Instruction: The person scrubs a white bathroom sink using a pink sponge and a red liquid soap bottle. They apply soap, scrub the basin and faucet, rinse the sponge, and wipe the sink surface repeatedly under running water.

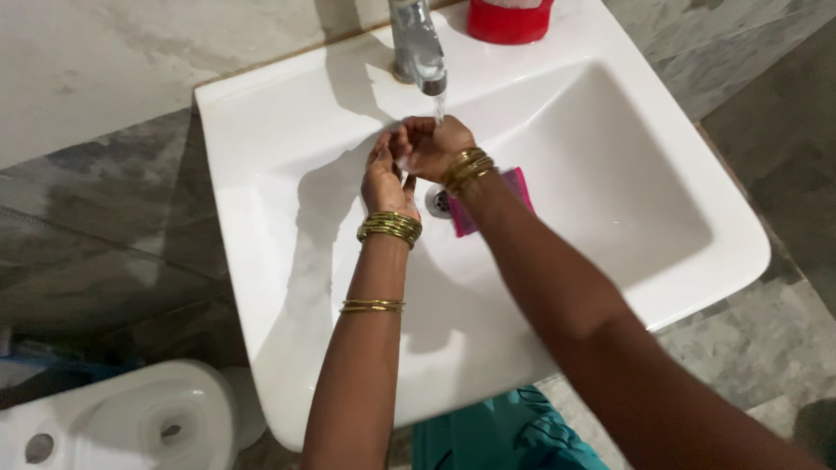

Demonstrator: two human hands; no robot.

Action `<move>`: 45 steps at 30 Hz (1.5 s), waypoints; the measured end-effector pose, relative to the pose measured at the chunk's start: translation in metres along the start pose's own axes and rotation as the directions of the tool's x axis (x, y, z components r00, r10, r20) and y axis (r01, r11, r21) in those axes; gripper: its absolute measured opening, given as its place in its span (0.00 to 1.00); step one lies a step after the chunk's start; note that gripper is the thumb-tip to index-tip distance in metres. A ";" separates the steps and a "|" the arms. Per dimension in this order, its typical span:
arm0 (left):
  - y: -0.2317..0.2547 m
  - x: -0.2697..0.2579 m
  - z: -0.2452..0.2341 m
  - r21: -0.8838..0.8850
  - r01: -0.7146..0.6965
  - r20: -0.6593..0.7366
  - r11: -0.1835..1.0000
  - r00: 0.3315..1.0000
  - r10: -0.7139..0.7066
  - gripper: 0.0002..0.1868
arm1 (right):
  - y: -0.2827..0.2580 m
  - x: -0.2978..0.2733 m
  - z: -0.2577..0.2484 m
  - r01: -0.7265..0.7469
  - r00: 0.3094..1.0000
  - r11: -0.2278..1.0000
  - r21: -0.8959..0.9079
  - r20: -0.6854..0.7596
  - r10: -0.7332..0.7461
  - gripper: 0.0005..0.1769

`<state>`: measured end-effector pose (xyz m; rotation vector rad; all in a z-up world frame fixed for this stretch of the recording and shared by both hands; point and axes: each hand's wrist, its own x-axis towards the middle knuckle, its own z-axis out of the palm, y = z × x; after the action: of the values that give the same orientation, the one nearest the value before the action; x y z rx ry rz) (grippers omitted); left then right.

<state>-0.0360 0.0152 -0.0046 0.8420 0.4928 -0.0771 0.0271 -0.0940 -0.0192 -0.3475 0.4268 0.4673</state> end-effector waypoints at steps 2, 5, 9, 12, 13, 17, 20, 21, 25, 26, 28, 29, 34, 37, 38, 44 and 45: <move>0.002 0.004 -0.007 -0.100 -0.030 0.049 0.995 0.998 0.035 0.21 | 0.002 0.031 -0.015 -0.093 0.979 0.972 0.218 0.196 0.050 0.19; -0.006 0.014 -0.008 -0.214 0.030 0.191 0.976 0.982 0.012 0.20 | -0.029 0.046 -0.048 -0.055 0.955 0.864 0.500 0.278 -0.100 0.21; -0.019 0.029 0.019 -0.144 0.130 0.339 0.981 0.938 -0.075 0.19 | -0.140 0.018 -0.081 0.462 0.765 0.749 0.475 0.214 -0.608 0.22; -0.027 0.036 0.043 -0.081 0.140 0.344 0.987 0.933 -0.104 0.19 | -0.214 -0.012 -0.103 0.877 0.481 0.457 -0.150 0.295 -0.825 0.18; -0.028 0.039 0.050 -0.051 0.135 0.339 0.990 0.935 -0.110 0.19 | -0.232 -0.019 -0.108 0.885 0.437 0.342 -0.315 0.315 -0.842 0.19; -0.024 0.047 0.064 -0.065 0.143 0.360 0.988 0.926 -0.111 0.20 | -0.248 -0.040 -0.119 0.203 0.407 -0.497 -0.843 0.535 -0.741 0.42; -0.028 0.043 0.059 -0.019 0.121 0.377 0.993 0.920 -0.105 0.21 | -0.239 -0.074 -0.114 -0.434 0.533 -0.566 -0.701 0.306 -0.789 0.54; -0.028 0.040 0.057 0.006 0.123 0.362 0.992 0.925 -0.117 0.21 | -0.235 -0.089 -0.108 -0.560 0.525 -0.488 -0.669 0.169 -0.834 0.57; -0.039 0.022 0.047 0.042 0.146 0.381 0.988 0.912 -0.151 0.21 | -0.227 -0.169 -0.090 -0.531 0.638 -0.317 -0.786 -0.125 -0.759 0.63; -0.043 0.017 0.045 0.045 0.150 0.373 0.988 0.915 -0.156 0.21 | -0.226 -0.190 -0.087 -0.520 0.659 -0.262 -0.813 -0.186 -0.729 0.64; -0.056 0.006 0.041 0.048 0.155 0.356 0.987 0.920 -0.162 0.21 | -0.221 -0.219 -0.084 -0.520 0.674 -0.182 -0.835 -0.270 -0.688 0.64; -0.065 0.002 0.041 0.055 0.180 0.356 0.982 0.915 -0.188 0.20 | -0.217 -0.233 -0.086 -0.530 0.669 -0.159 -0.833 -0.295 -0.682 0.63; -0.107 -0.027 0.029 0.184 0.226 0.382 0.957 0.881 -0.281 0.19 | -0.201 -0.274 -0.093 -0.607 0.722 -0.293 -0.739 -0.359 -0.591 0.52; -0.119 -0.040 0.023 0.281 0.258 0.326 0.924 0.880 -0.345 0.21 | -0.179 -0.307 -0.112 -0.584 0.740 -0.265 -0.768 -0.368 -0.563 0.50; -0.121 -0.043 0.024 0.299 0.256 0.320 0.920 0.881 -0.349 0.21 | -0.172 -0.316 -0.116 -0.618 0.674 -0.169 -0.768 -0.406 -0.618 0.52; -0.100 -0.054 0.023 0.391 0.252 0.263 0.885 0.891 -0.370 0.21 | -0.107 -0.363 -0.121 -0.756 0.475 -0.362 -0.546 -0.076 -0.877 0.50; -0.093 -0.054 0.021 0.402 0.254 0.251 0.880 0.893 -0.373 0.21 | -0.100 -0.364 -0.113 -0.801 0.450 -0.418 -0.428 0.030 -0.893 0.47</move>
<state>-0.0992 -0.0688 -0.0337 1.0769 0.3050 -0.6193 -0.2525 -0.3539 0.0764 -3.0917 0.9793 0.0293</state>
